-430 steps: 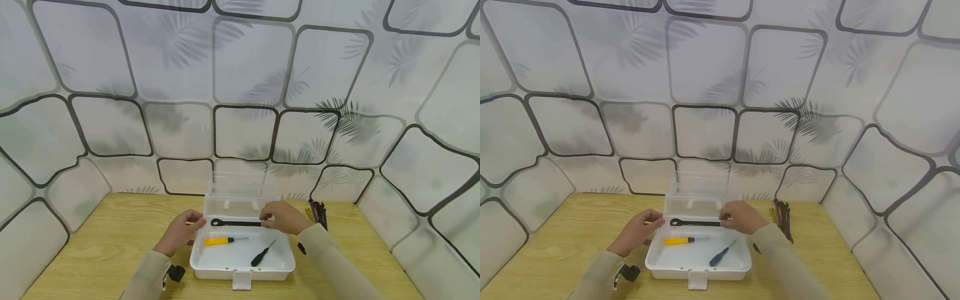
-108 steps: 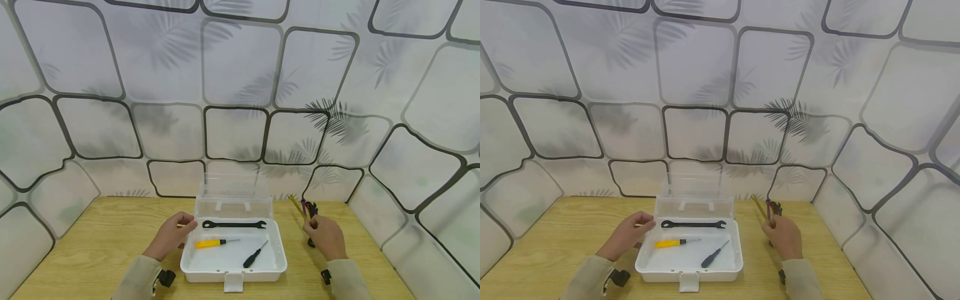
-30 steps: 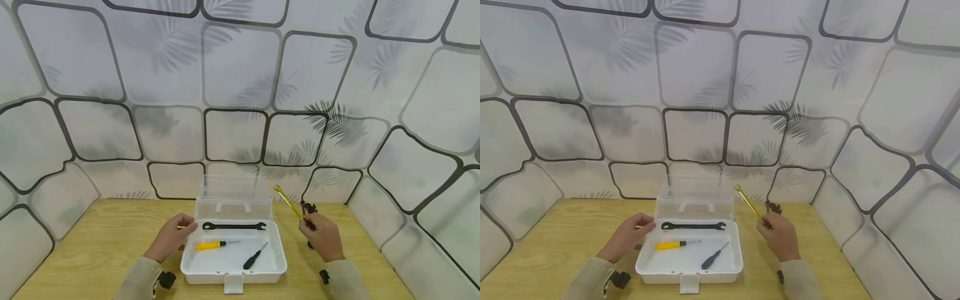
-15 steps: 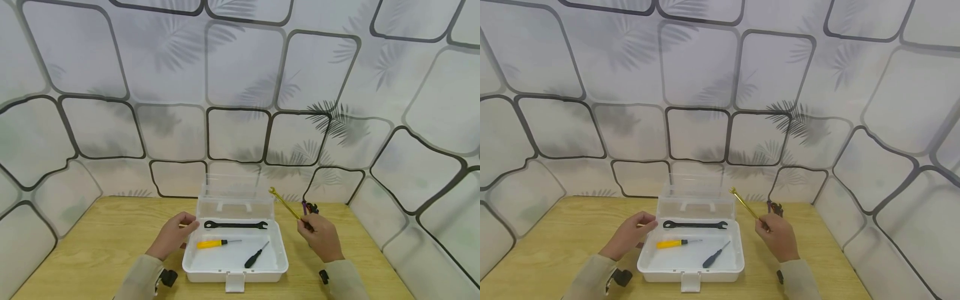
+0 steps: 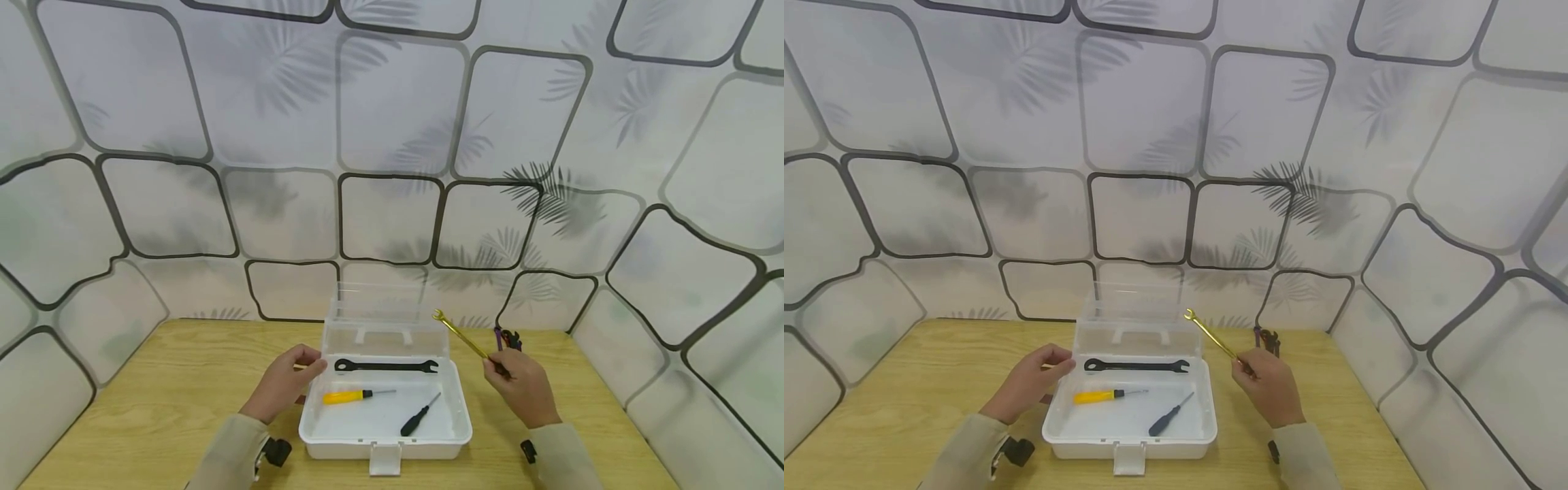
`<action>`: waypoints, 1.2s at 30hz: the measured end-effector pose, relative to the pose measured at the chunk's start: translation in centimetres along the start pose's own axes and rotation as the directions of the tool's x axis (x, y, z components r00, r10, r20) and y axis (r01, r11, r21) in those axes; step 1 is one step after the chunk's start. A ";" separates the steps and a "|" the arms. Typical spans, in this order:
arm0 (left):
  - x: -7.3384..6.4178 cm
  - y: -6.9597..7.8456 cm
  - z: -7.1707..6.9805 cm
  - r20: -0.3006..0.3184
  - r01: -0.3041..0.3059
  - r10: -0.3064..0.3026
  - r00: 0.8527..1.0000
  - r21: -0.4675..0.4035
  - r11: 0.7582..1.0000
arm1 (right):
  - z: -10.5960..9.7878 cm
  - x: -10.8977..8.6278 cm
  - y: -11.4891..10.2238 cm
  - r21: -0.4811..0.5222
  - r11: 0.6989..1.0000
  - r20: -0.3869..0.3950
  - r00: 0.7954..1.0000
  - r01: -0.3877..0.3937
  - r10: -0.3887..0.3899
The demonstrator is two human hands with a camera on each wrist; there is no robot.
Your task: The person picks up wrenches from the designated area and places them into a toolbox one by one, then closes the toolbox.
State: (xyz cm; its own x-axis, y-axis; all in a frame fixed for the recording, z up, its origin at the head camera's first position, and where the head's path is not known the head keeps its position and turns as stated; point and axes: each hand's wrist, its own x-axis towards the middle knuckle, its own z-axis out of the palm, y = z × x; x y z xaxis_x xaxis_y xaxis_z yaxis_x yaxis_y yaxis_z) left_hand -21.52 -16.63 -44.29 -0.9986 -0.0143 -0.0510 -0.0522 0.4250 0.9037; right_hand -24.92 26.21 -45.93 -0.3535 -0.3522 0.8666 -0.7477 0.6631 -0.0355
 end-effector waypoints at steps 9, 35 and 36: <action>0.0 0.0 0.0 0.000 -0.004 0.004 1.000 0.004 1.000 | -0.1 0.2 -0.2 0.005 1.000 0.009 1.000 -0.004 0.004; 0.2 -0.3 -0.1 -0.008 -0.003 0.003 1.000 0.014 1.000 | 0.0 0.4 -1.0 0.081 0.996 0.089 0.996 -0.024 0.017; 0.2 -0.3 0.0 -0.009 -0.002 0.002 1.000 0.014 1.000 | 0.1 0.4 -1.0 0.081 0.996 0.091 0.996 -0.023 0.016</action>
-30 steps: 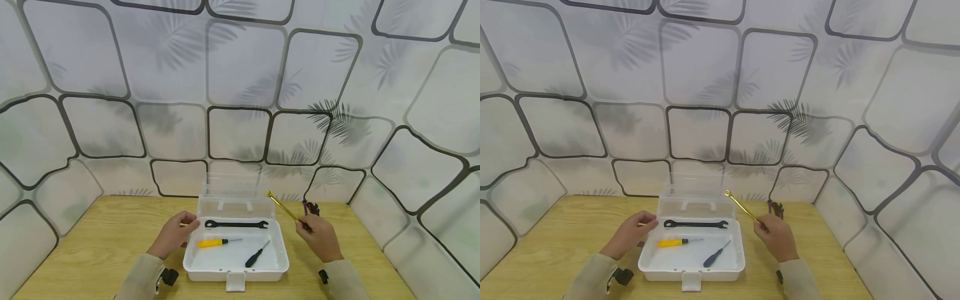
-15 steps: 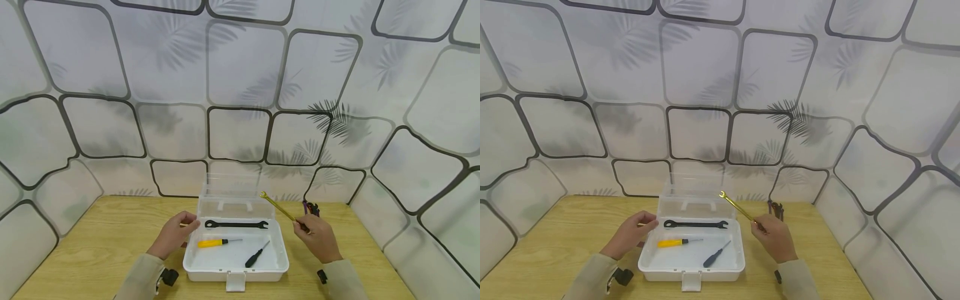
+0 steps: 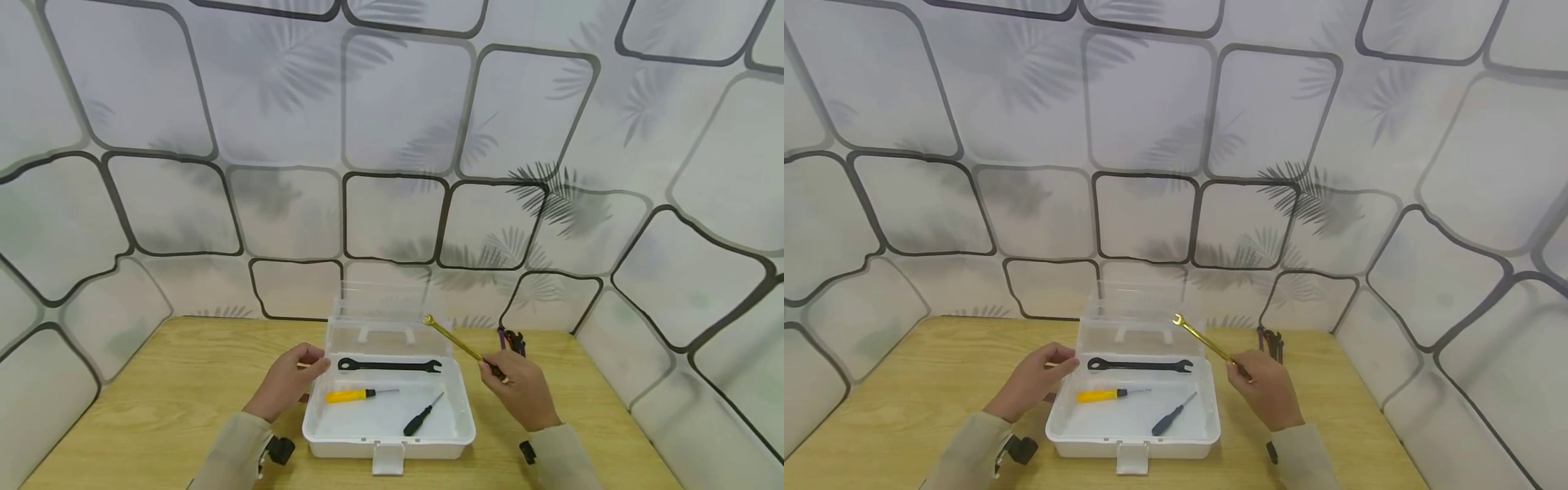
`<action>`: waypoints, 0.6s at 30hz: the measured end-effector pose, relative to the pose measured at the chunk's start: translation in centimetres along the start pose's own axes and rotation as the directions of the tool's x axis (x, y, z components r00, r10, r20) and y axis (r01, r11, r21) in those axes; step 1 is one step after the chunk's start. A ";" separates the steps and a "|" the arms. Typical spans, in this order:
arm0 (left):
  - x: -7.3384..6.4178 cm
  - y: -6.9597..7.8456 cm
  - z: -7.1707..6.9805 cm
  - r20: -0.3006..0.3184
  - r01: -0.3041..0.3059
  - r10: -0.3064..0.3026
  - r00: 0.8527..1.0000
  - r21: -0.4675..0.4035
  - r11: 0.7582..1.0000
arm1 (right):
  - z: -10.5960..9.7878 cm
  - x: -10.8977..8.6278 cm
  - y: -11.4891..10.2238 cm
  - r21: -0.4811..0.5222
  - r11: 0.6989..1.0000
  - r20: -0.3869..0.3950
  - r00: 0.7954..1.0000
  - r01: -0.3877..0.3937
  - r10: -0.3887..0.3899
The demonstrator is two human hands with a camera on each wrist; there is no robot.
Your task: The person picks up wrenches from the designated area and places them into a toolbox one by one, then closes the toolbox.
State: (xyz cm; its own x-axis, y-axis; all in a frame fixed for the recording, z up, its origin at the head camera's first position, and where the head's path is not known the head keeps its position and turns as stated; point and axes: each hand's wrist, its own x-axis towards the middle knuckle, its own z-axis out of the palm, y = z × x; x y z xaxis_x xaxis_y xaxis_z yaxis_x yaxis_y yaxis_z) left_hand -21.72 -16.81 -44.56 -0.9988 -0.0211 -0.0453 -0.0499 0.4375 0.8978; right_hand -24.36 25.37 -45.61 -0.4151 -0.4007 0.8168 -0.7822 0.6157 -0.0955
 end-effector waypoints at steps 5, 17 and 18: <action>0.0 0.0 0.0 -0.003 -0.002 0.002 1.000 -0.007 1.000 | 0.0 0.0 -0.2 0.013 1.000 0.018 1.000 -0.007 0.007; -0.2 0.2 0.0 -0.008 -0.007 0.007 1.000 0.004 1.000 | 0.1 0.2 -0.3 0.008 1.000 0.011 1.000 0.016 -0.016; -0.2 0.3 0.1 -0.009 -0.008 0.008 1.000 0.004 1.000 | 0.1 0.2 -0.3 0.008 1.000 0.007 1.000 0.018 -0.018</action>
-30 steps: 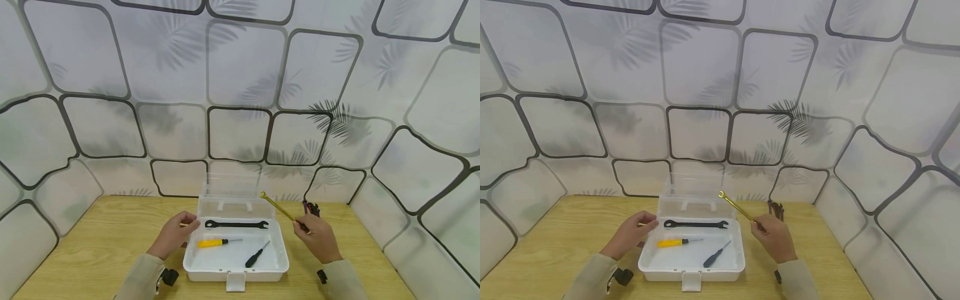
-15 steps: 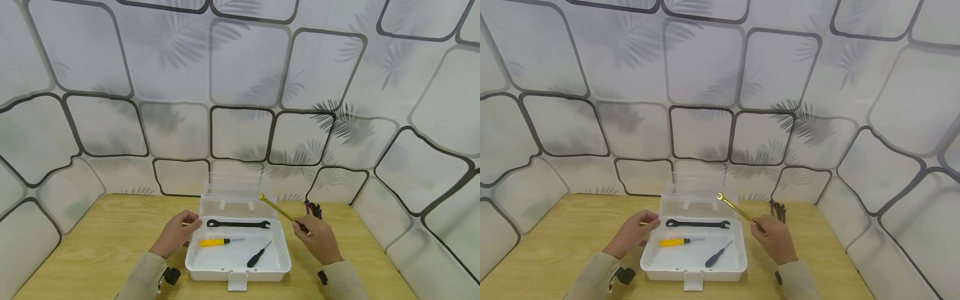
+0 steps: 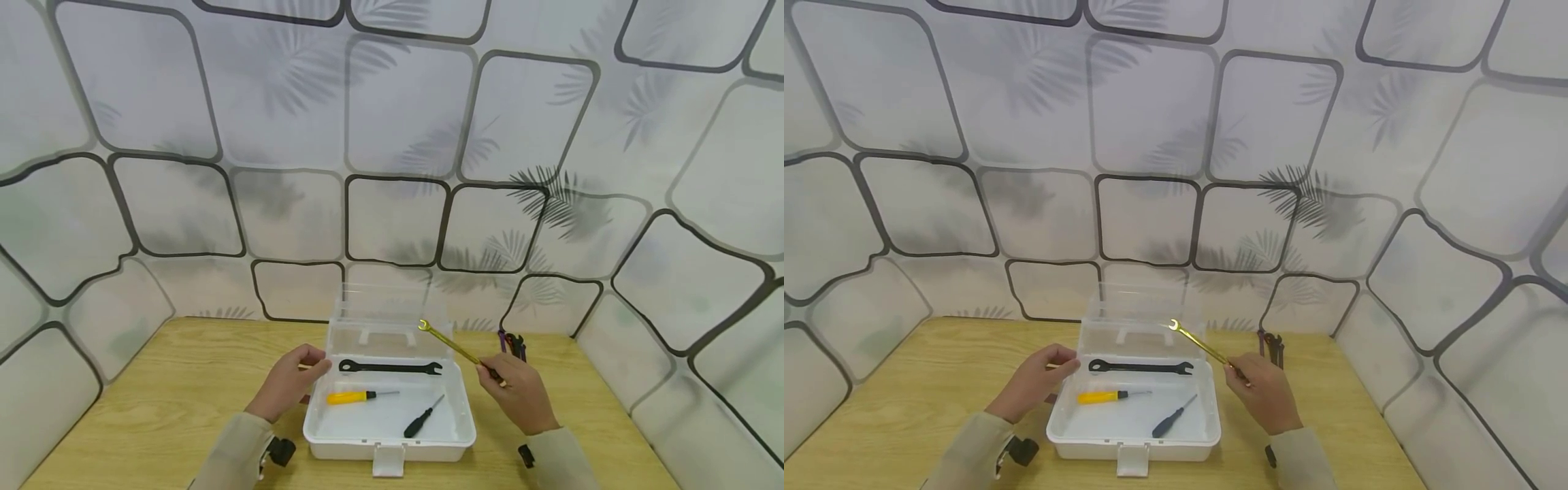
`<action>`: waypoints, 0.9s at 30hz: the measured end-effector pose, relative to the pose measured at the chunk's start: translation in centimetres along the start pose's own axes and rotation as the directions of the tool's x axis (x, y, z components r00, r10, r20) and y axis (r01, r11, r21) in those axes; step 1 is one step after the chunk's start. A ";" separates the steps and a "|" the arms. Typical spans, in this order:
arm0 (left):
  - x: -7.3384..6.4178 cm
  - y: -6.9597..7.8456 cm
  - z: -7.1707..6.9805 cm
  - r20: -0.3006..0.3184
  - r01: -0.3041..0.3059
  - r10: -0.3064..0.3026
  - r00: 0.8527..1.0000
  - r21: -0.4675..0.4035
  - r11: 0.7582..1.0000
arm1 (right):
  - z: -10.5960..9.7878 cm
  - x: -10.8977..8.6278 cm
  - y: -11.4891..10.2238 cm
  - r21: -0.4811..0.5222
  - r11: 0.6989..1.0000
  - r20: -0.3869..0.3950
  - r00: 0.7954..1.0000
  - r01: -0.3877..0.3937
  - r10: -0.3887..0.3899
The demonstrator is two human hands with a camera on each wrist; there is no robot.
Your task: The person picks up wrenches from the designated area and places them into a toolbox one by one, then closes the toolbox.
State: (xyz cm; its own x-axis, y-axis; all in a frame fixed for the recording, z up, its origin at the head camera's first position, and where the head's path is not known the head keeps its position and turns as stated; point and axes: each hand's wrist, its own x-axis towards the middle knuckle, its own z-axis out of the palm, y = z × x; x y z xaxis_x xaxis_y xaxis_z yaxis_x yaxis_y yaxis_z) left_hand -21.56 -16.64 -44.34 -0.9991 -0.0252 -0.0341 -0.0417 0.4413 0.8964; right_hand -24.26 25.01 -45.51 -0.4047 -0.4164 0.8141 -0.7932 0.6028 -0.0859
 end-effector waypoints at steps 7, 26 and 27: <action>0.0 -0.1 0.0 0.000 0.001 -0.001 1.000 0.002 1.000 | 0.2 -0.1 0.0 0.016 1.000 -0.009 1.000 0.008 -0.007; 0.2 -0.1 0.1 0.003 0.033 -0.033 0.999 0.010 0.999 | 1.0 0.9 -0.6 0.042 0.998 -0.029 0.998 0.048 -0.046; 0.2 -0.1 0.1 0.005 0.035 -0.035 0.999 0.010 0.999 | 1.2 0.9 -0.6 0.045 0.998 -0.024 0.999 0.045 -0.044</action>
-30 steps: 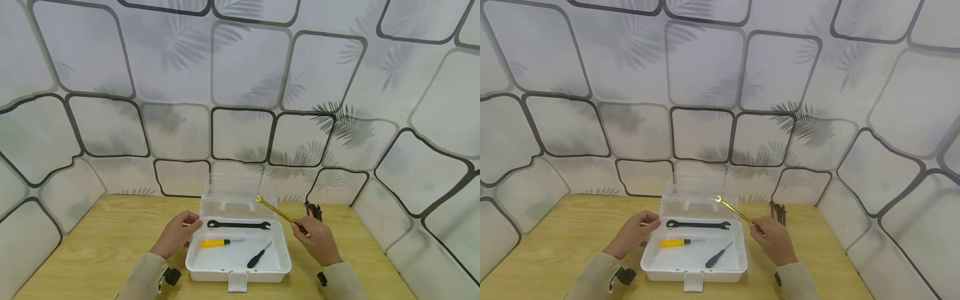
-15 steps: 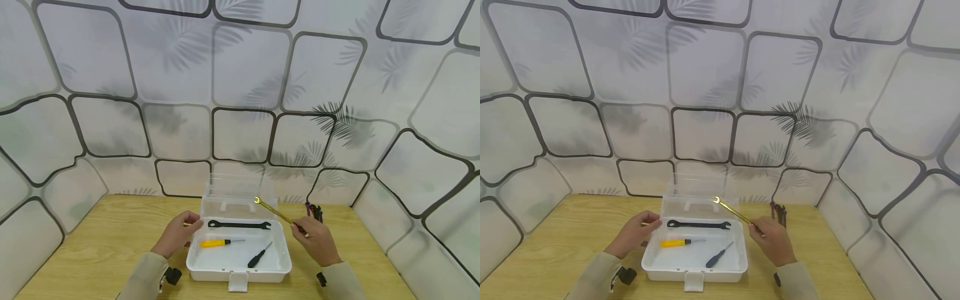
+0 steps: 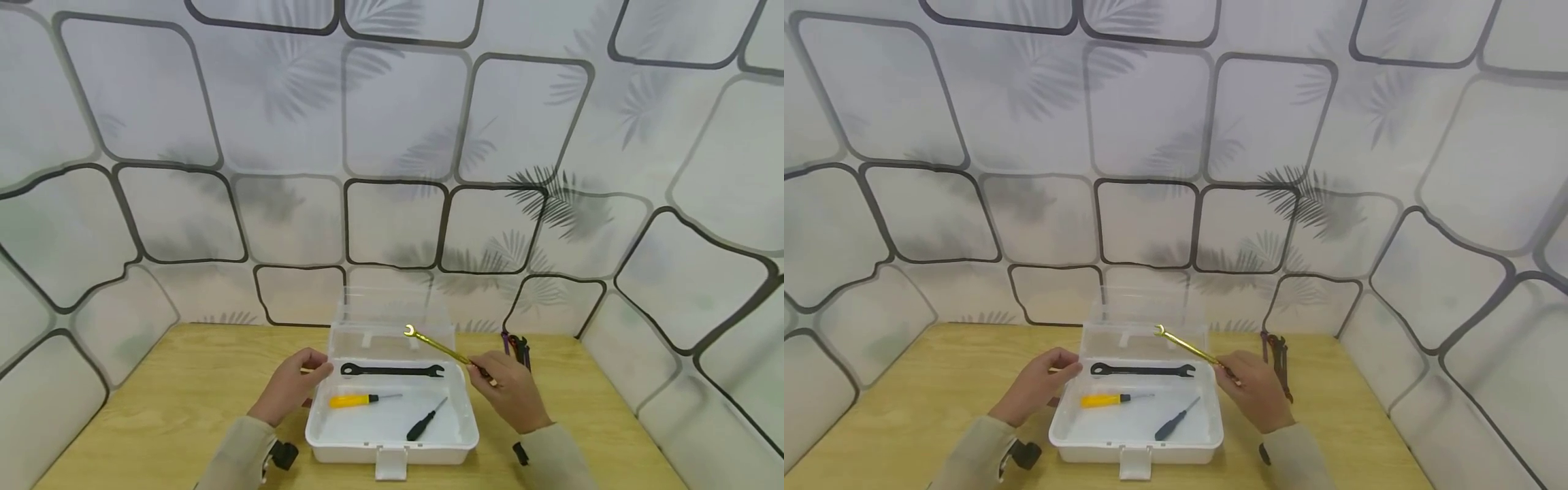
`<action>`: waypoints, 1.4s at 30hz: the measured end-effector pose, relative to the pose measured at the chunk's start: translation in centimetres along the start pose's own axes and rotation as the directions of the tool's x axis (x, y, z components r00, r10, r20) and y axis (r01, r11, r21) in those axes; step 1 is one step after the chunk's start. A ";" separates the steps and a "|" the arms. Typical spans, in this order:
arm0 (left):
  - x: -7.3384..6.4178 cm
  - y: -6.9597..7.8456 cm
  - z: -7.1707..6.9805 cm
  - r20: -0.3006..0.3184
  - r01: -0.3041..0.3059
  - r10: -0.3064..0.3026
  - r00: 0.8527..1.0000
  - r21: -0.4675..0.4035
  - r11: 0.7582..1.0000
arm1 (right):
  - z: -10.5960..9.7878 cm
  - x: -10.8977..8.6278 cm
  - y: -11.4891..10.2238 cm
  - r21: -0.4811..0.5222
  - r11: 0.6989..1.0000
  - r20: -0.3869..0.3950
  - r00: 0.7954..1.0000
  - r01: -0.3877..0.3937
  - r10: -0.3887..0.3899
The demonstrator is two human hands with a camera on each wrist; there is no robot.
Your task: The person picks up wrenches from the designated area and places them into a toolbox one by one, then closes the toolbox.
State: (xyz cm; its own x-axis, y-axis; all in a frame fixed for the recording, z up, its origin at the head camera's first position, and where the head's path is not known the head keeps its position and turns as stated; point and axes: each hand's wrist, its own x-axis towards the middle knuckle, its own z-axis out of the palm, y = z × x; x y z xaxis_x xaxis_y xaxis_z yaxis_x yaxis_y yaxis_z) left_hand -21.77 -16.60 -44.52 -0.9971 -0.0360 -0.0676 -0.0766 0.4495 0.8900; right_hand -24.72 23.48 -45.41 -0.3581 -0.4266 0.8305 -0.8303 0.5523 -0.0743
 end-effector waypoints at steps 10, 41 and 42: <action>0.0 -0.1 0.2 -0.002 0.001 -0.001 1.000 -0.002 1.000 | 1.4 1.0 -0.3 -0.001 1.000 0.053 0.998 0.031 -0.031; 0.2 -0.2 0.0 -0.003 0.001 -0.001 1.000 -0.023 1.000 | 4.6 6.8 -1.1 0.035 0.999 0.450 0.892 0.029 -0.042; 0.2 -0.2 0.1 -0.002 0.002 -0.002 1.000 -0.022 1.000 | 4.7 6.8 -1.1 0.041 0.999 0.456 0.889 0.024 -0.040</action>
State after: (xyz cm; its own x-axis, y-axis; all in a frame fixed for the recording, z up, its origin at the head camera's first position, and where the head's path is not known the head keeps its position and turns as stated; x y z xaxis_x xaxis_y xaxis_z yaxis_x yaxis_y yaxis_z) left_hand -21.95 -16.63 -44.71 -0.9969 -0.0388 -0.0686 -0.0786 0.4299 0.8994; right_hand -28.28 16.62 -42.30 -0.4796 -0.7283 0.4895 -0.8556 0.5120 -0.0766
